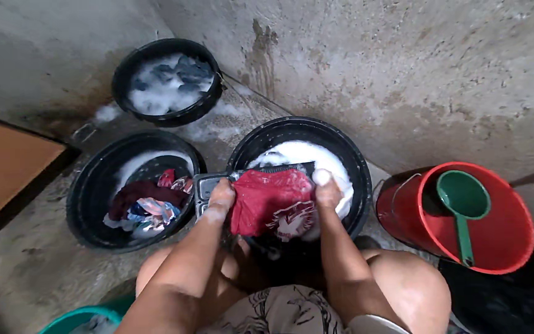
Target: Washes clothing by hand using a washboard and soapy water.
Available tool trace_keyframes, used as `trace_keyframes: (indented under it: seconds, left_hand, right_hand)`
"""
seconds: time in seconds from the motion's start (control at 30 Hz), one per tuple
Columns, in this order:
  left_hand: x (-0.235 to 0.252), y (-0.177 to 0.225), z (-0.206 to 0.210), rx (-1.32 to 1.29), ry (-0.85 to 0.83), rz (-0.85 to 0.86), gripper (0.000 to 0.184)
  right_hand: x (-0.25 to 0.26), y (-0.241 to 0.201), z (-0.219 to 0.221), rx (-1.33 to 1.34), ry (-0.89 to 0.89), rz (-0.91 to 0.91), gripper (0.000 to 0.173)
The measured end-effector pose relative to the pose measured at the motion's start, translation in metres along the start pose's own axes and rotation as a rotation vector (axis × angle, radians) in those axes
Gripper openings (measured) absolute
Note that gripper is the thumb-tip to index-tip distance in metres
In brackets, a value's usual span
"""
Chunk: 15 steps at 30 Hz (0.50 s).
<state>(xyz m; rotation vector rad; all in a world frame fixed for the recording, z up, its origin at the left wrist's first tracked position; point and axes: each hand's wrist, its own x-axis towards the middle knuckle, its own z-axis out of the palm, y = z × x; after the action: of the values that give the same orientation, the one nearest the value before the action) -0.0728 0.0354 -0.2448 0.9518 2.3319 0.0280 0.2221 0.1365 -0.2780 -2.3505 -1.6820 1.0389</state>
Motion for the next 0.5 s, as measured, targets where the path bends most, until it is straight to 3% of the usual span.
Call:
trace_keyframes:
  seconds: [0.1,0.17,0.2,0.27,0.33,0.4,0.43,0.5]
  left_hand:
    - [0.002,0.001,0.007,-0.075,0.03,0.0,0.048]
    - [0.0,0.003,0.014,-0.058,0.044,0.004,0.066]
    - [0.0,0.005,0.017,-0.008,0.038,0.017,0.067]
    - [0.0,0.006,0.018,0.092,0.027,0.052,0.05]
    - [0.001,-0.001,0.016,0.069,0.041,0.081,0.039]
    - [0.004,-0.008,0.01,-0.012,0.04,0.056,0.039]
    - [0.006,-0.009,0.007,-0.036,0.036,0.03,0.04]
    - [0.01,-0.01,0.005,-0.056,0.025,-0.014,0.037]
  right_hand:
    - [0.009,-0.012,0.027,0.126,-0.221,-0.122,0.083]
    - [0.008,-0.006,0.051,-0.101,-0.268,-0.237,0.092]
    - [0.009,0.002,0.062,-0.19,-0.251,-0.305,0.089]
    - [0.012,0.012,0.068,-0.21,-0.197,-0.328,0.082]
    - [0.017,0.01,0.054,-0.176,-0.24,-0.181,0.082]
    - [0.016,-0.006,0.042,-0.031,-0.232,-0.055,0.078]
    - [0.007,-0.022,0.045,0.066,-0.174,-0.079,0.074]
    - [-0.028,-0.059,0.072,0.178,-0.114,-0.295,0.072]
